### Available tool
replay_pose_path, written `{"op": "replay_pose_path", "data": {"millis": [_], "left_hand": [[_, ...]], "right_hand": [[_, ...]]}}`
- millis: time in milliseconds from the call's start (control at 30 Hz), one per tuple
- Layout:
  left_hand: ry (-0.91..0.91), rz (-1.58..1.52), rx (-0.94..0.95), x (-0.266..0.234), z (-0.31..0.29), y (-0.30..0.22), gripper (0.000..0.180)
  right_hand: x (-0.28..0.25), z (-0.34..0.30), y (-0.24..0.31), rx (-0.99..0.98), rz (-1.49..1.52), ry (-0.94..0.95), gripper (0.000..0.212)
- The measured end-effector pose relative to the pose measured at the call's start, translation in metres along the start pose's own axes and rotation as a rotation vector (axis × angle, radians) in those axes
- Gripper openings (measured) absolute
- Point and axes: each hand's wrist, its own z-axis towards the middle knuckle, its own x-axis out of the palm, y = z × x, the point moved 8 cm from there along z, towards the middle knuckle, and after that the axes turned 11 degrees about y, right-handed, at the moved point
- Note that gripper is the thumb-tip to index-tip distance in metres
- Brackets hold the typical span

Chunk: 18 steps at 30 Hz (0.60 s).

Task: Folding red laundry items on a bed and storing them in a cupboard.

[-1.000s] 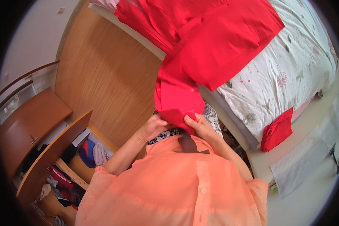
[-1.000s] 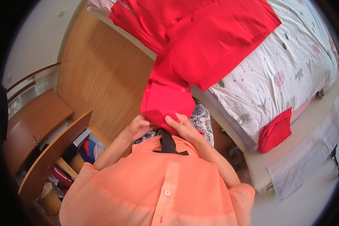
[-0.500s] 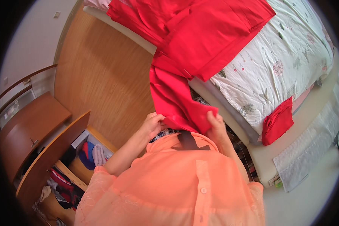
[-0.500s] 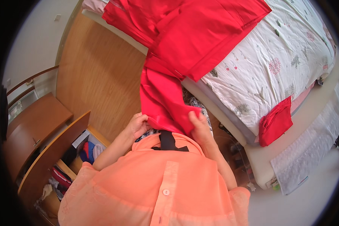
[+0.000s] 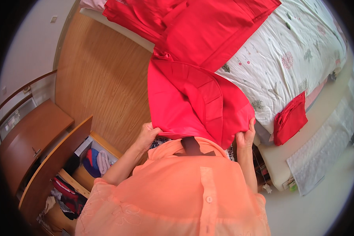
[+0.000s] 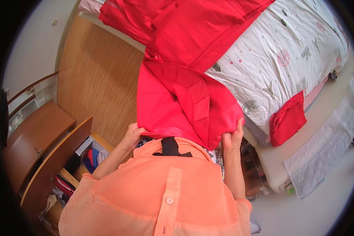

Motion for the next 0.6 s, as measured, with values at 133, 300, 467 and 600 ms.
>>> {"op": "replay_pose_path", "data": {"millis": [133, 300, 467, 600], "left_hand": [[0.006, -0.007, 0.024, 0.009, 0.000, -0.006, 0.019], [0.021, 0.016, 0.018, 0.014, 0.001, -0.007, 0.021], [0.022, -0.025, 0.079, 0.026, 0.001, -0.018, 0.021], [-0.021, 0.019, 0.114, 0.026, 0.002, -0.025, 0.022]], "right_hand": [[-0.001, 0.000, -0.001, 0.006, 0.018, 0.020, 0.044], [0.023, -0.005, -0.012, 0.056, 0.007, 0.072, 0.045], [0.063, -0.002, -0.051, 0.241, 0.013, 0.219, 0.047], [0.075, 0.000, -0.045, 0.248, -0.010, 0.235, 0.046]]}}
